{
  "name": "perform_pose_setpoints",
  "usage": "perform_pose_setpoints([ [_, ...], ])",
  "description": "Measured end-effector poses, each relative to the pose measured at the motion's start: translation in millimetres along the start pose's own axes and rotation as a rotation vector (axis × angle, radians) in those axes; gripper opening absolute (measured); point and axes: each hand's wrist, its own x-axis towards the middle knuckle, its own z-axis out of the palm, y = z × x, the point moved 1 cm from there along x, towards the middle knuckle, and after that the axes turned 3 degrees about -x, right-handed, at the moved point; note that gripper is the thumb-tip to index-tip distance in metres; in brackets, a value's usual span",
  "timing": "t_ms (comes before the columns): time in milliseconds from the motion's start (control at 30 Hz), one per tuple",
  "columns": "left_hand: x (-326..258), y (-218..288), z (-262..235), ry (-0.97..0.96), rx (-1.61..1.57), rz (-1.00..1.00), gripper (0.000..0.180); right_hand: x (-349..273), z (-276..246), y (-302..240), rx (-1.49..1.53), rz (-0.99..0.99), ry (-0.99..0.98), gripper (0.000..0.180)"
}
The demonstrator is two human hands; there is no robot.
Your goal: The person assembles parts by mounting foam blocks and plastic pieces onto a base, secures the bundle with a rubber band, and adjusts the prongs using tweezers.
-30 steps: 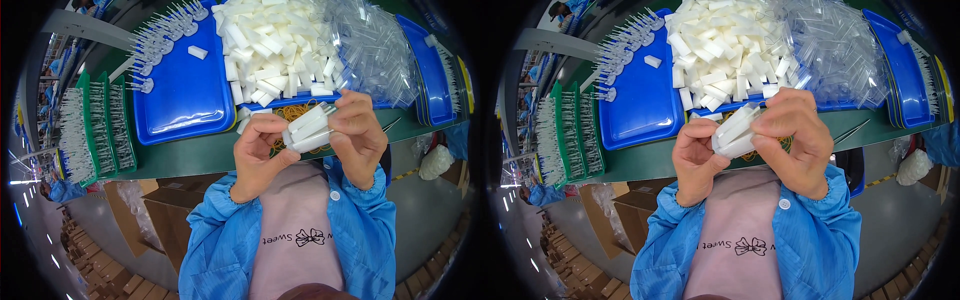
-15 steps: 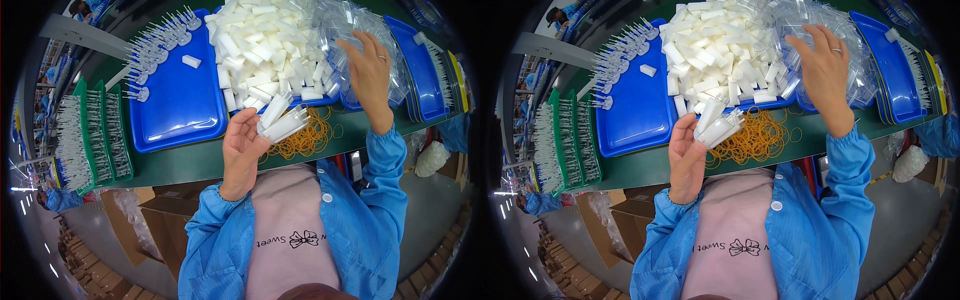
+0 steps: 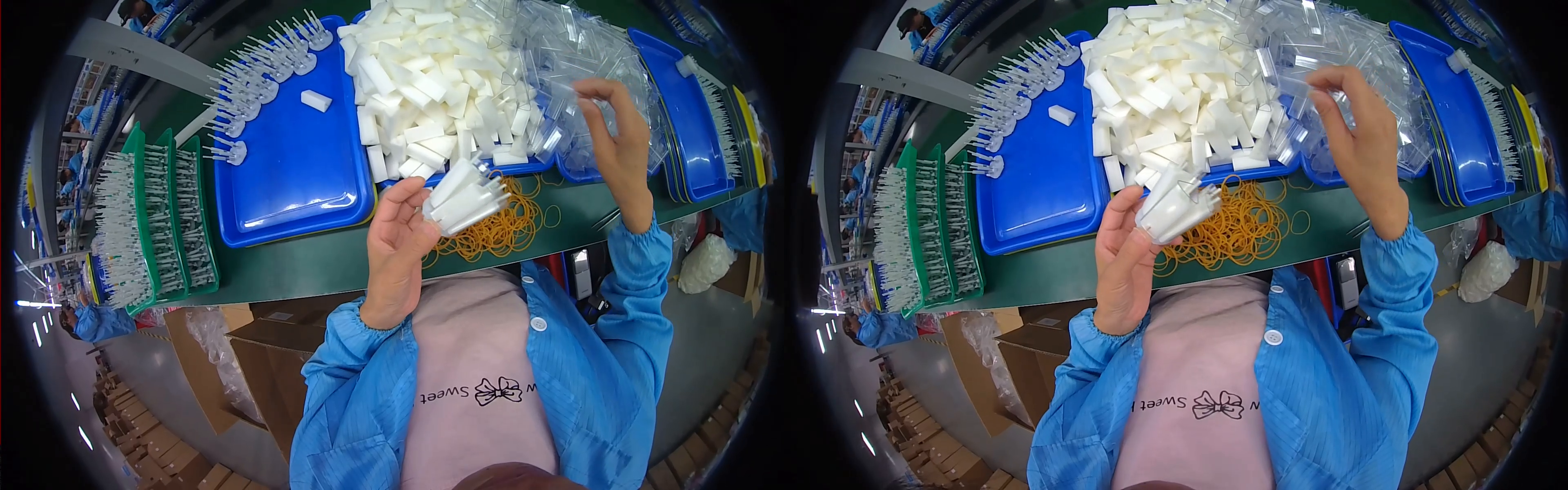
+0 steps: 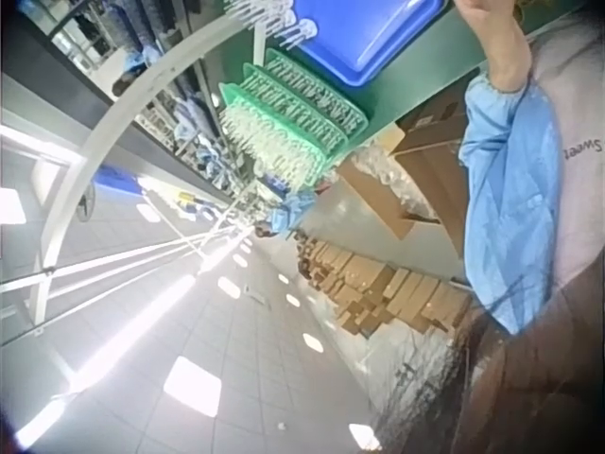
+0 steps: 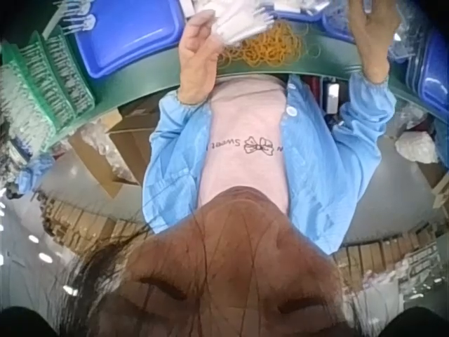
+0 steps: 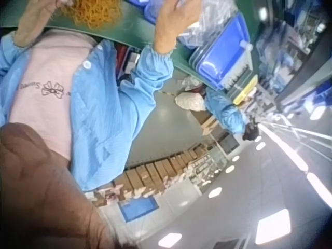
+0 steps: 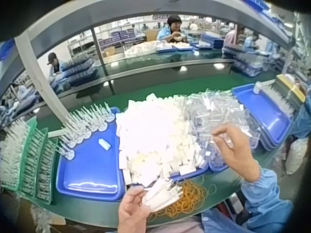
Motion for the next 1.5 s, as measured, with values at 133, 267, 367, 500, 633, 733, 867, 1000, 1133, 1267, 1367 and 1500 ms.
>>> perform_pose_setpoints([
  [133,-2.7,-2.1,5.5,-0.043,-0.01,0.077,0.058,-14.2,-7.1,-26.3,0.812,0.28,-0.166,0.012],
  [267,-3.4,-4.1,4.2,-0.153,0.32,0.262,0.063,-17.8,-12.7,-51.4,0.85,0.141,-0.175,0.024],
  [367,-6.8,-0.9,8.0,-0.173,0.484,0.363,0.064,-20.7,-15.5,-66.6,0.9,0.159,-0.153,0.037],
  [500,-8.4,3.0,9.6,-0.179,0.66,0.444,0.064,-21.1,-16.9,-72.8,0.884,0.144,-0.166,0.049],
  [633,-9.7,4.6,10.0,-0.177,0.729,0.48,0.062,-21.0,-18.8,-69.4,0.945,0.174,-0.159,0.055],
  [733,-10.6,6.5,12.1,-0.186,0.734,0.484,0.061,-21.2,-15.9,-69.2,0.982,0.177,-0.198,0.057],
  [867,-9.8,8.5,14.8,-0.211,0.749,0.505,0.061,-24.9,-9.8,-72.1,1.079,0.21,-0.265,0.056],
  [1000,-9.8,12.3,15.2,-0.23,0.825,0.529,0.057,-28.9,-5.1,-72.0,1.114,0.254,-0.25,0.054],
  [1133,-9.7,13.8,17.0,-0.22,0.87,0.545,0.054,-36.4,-5.5,-71.8,1.143,0.34,-0.239,0.052],
  [1267,-9.7,14.9,18.2,-0.221,0.867,0.536,0.054,-43.4,-8.1,-75.9,1.075,0.303,-0.209,0.049],
  [1367,-10.2,13.9,18.8,-0.247,0.871,0.522,0.054,-47.3,-9.9,-79.8,1.041,0.301,-0.183,0.044],
  [1500,-10.6,10.8,16.5,-0.288,0.831,0.525,0.051,-50.8,-7.4,-77.6,1.067,0.287,-0.172,0.041],
])
